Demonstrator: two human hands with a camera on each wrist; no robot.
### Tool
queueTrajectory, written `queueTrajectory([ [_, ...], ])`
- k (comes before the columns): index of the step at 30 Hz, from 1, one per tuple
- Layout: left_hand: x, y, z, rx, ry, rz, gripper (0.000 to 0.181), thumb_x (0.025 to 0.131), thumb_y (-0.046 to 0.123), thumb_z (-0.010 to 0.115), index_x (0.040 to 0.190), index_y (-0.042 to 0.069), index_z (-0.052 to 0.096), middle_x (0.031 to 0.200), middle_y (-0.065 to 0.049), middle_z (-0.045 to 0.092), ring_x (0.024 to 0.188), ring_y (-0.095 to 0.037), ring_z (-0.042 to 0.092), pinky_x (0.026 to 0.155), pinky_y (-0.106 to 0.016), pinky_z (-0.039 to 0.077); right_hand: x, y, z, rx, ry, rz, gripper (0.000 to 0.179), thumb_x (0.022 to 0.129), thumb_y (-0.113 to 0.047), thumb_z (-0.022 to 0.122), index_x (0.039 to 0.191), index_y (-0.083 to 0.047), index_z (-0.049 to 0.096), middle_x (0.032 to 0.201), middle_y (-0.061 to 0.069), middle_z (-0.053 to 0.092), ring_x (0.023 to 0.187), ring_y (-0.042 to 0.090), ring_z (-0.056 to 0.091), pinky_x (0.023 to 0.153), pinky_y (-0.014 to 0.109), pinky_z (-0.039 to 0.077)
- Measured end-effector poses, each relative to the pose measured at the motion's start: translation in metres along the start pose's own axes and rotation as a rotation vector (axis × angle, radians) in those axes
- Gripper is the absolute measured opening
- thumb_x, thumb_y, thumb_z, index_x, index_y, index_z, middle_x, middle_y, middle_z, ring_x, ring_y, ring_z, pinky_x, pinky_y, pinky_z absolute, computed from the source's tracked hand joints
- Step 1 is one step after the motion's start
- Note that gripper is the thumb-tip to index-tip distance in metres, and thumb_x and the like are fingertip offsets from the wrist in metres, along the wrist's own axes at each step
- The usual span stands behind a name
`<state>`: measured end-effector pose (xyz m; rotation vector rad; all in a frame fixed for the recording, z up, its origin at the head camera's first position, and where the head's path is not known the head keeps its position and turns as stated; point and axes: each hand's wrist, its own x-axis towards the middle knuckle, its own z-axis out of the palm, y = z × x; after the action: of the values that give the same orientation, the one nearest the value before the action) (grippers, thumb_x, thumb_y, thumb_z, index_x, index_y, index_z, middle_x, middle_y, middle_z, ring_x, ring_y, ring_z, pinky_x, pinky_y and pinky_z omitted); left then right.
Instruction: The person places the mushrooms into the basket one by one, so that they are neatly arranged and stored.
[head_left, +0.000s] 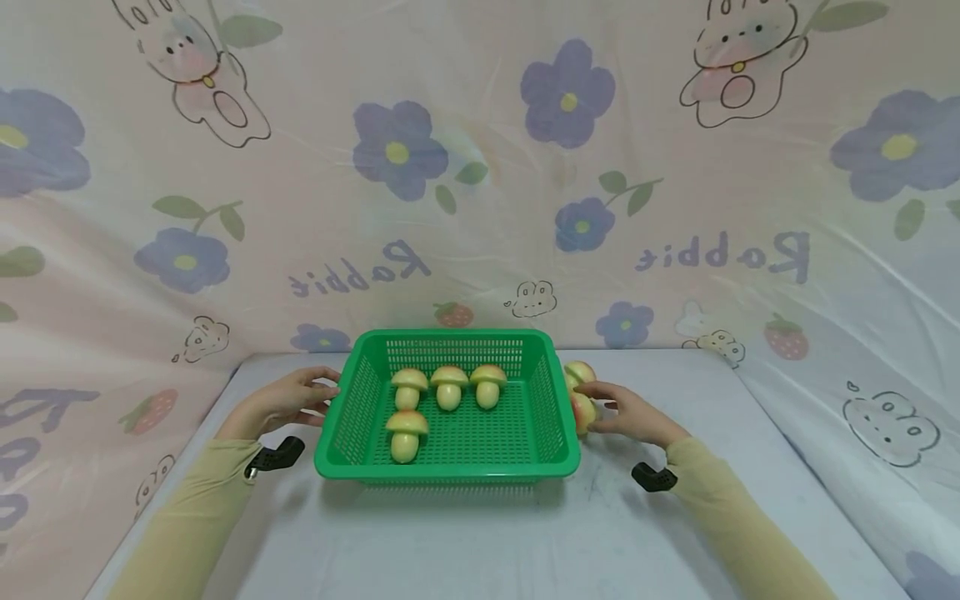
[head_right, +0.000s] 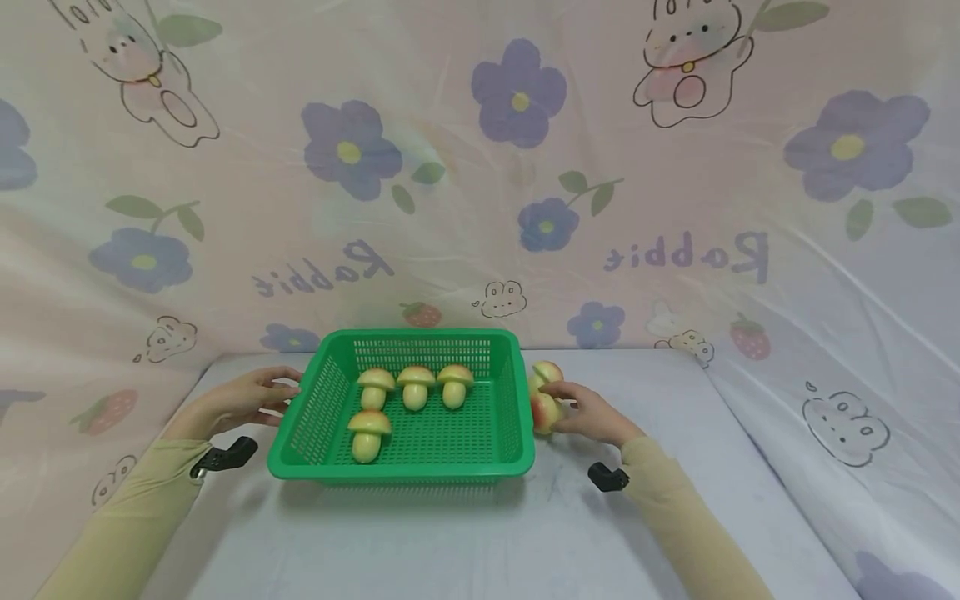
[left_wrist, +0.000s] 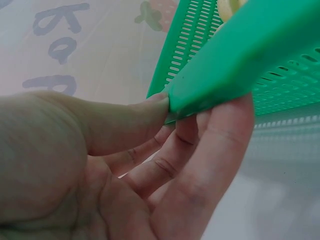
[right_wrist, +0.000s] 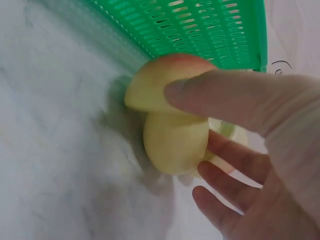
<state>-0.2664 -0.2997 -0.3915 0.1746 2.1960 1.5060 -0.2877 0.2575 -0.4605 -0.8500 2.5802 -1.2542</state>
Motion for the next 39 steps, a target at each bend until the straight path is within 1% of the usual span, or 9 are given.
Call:
queueTrajectory([
  [7, 0.0, -0.001, 0.0, -0.004, 0.005, -0.002, 0.039, 0.102, 0.013, 0.048, 0.135, -0.005, 0.036, 0.105, -0.013, 0.061, 0.092, -0.027, 0.064, 0.078, -0.04, 0.055, -0.002, 0.001, 0.002, 0.01, -0.009, 0.013, 0.059, 0.081, -0.015, 0.079, 0.131, -0.001, 0.051, 0.129, 0.016, 0.054, 0.123, 0.04, 0.045, 0.099, 0.06, 0.036],
  [12, 0.0, -0.001, 0.0, -0.005, 0.005, 0.004, 0.04, 0.102, 0.014, 0.049, 0.135, -0.004, 0.037, 0.105, -0.013, 0.061, 0.092, -0.027, 0.064, 0.078, -0.04, 0.056, -0.002, -0.001, 0.003, 0.023, -0.035, 0.02, 0.062, 0.08, -0.014, 0.079, 0.134, -0.003, 0.049, 0.131, 0.012, 0.053, 0.124, 0.036, 0.044, 0.1, 0.059, 0.035],
  [17, 0.0, 0.0, 0.0, -0.005, 0.01, 0.002, 0.041, 0.102, 0.014, 0.049, 0.135, -0.004, 0.036, 0.105, -0.014, 0.061, 0.092, -0.028, 0.064, 0.078, -0.04, 0.056, -0.001, -0.002, 0.004, 0.033, -0.067, -0.001, 0.061, 0.081, -0.014, 0.078, 0.135, -0.008, 0.049, 0.13, 0.009, 0.054, 0.123, 0.033, 0.046, 0.101, 0.057, 0.035],
  [21, 0.0, -0.001, 0.001, 0.0, 0.01, 0.002, 0.041, 0.102, 0.014, 0.049, 0.135, -0.004, 0.036, 0.105, -0.014, 0.061, 0.092, -0.028, 0.064, 0.078, -0.04, 0.055, -0.002, 0.0, 0.004, 0.04, -0.07, -0.006, 0.059, 0.081, -0.015, 0.079, 0.133, -0.011, 0.051, 0.128, 0.006, 0.056, 0.121, 0.031, 0.048, 0.101, 0.056, 0.036],
  [26, 0.0, -0.002, 0.001, -0.003, 0.009, 0.001, 0.041, 0.101, 0.014, 0.049, 0.135, -0.005, 0.036, 0.105, -0.014, 0.062, 0.091, -0.027, 0.065, 0.078, -0.04, 0.055, -0.006, 0.0, 0.002, 0.027, -0.063, 0.011, 0.059, 0.08, -0.019, 0.079, 0.131, -0.007, 0.051, 0.126, 0.006, 0.057, 0.119, 0.031, 0.049, 0.099, 0.055, 0.037],
  [32, 0.0, -0.002, 0.001, 0.001, 0.012, 0.002, 0.041, 0.102, 0.014, 0.049, 0.135, -0.005, 0.036, 0.105, -0.014, 0.062, 0.091, -0.026, 0.065, 0.078, -0.04, 0.056, -0.011, 0.0, 0.0, 0.011, -0.062, 0.031, 0.061, 0.081, -0.016, 0.078, 0.132, -0.002, 0.048, 0.127, 0.013, 0.054, 0.118, 0.036, 0.048, 0.096, 0.055, 0.041],
  [36, 0.0, -0.002, 0.001, 0.006, 0.015, 0.003, 0.04, 0.102, 0.013, 0.049, 0.135, -0.005, 0.036, 0.104, -0.013, 0.062, 0.091, -0.025, 0.065, 0.077, -0.039, 0.056, -0.012, -0.001, -0.001, -0.008, -0.078, 0.041, 0.064, 0.081, -0.016, 0.079, 0.135, -0.003, 0.047, 0.13, 0.012, 0.053, 0.118, 0.035, 0.048, 0.095, 0.054, 0.041],
  [39, 0.0, -0.002, 0.002, 0.007, 0.013, 0.007, 0.04, 0.102, 0.013, 0.049, 0.135, -0.005, 0.036, 0.104, -0.013, 0.062, 0.091, -0.026, 0.065, 0.078, -0.039, 0.056, -0.012, -0.002, -0.001, -0.017, -0.099, 0.033, 0.063, 0.081, -0.016, 0.079, 0.134, -0.004, 0.048, 0.129, 0.01, 0.054, 0.117, 0.034, 0.048, 0.094, 0.054, 0.041],
])
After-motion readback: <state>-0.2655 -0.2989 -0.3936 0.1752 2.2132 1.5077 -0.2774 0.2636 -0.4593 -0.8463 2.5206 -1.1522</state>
